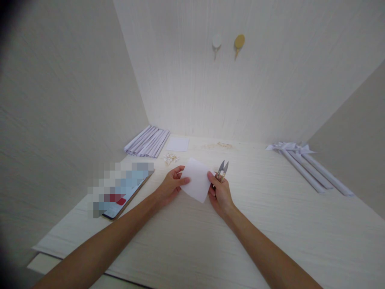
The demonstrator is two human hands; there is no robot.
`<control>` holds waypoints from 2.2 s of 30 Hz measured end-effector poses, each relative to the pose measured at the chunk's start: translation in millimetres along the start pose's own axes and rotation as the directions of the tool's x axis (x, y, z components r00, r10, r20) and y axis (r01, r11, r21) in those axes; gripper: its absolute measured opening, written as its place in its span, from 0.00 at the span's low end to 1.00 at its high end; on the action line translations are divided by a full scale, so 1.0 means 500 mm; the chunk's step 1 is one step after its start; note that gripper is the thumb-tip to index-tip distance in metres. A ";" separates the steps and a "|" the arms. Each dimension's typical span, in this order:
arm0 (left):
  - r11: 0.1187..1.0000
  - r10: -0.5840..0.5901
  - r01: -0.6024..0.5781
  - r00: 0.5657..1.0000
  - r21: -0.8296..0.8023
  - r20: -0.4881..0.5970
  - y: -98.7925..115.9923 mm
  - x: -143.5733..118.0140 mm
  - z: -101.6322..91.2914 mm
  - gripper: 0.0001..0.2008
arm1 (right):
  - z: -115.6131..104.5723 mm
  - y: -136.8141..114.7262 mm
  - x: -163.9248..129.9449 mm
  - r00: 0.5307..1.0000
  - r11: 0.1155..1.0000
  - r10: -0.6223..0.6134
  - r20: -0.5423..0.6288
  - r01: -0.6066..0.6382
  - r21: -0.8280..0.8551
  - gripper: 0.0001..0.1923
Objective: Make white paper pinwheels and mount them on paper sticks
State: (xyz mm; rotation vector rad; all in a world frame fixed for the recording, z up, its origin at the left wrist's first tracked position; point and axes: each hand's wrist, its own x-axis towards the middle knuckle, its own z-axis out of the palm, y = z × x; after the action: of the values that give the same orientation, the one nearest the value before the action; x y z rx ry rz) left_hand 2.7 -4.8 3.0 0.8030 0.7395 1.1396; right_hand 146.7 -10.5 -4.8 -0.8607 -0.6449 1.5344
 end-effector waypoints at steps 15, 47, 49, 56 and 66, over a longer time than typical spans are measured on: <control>0.994 -0.109 0.108 0.988 0.012 0.111 0.010 0.004 -0.016 0.22 | -0.004 -0.007 0.002 0.996 0.993 0.062 -0.064 -0.055 0.103 0.17; 0.982 -0.029 0.051 0.992 -0.184 0.120 0.012 0.014 -0.042 0.20 | -0.006 -0.009 0.005 0.999 0.984 0.028 0.020 -0.031 0.174 0.14; 0.973 -0.023 0.047 0.994 -0.225 0.109 0.014 0.014 -0.045 0.20 | -0.005 -0.011 0.005 1.000 0.984 0.011 0.015 -0.013 0.175 0.14; 0.948 0.020 -0.026 1.000 -0.317 -0.019 0.028 0.019 -0.055 0.14 | 0.002 -0.009 -0.001 0.998 0.999 -0.031 0.058 0.030 0.016 0.10; 0.998 -0.007 0.006 1.000 -0.055 -0.016 0.006 0.011 -0.015 0.12 | 0.004 0.000 0.000 0.998 0.996 -0.068 -0.016 0.067 -0.058 0.14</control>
State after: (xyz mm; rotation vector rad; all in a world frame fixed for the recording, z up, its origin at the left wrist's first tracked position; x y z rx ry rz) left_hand -3.9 2.6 1.0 0.7452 0.7209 1.1573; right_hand 145.3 -10.4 -3.7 -0.8864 -0.7004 1.4518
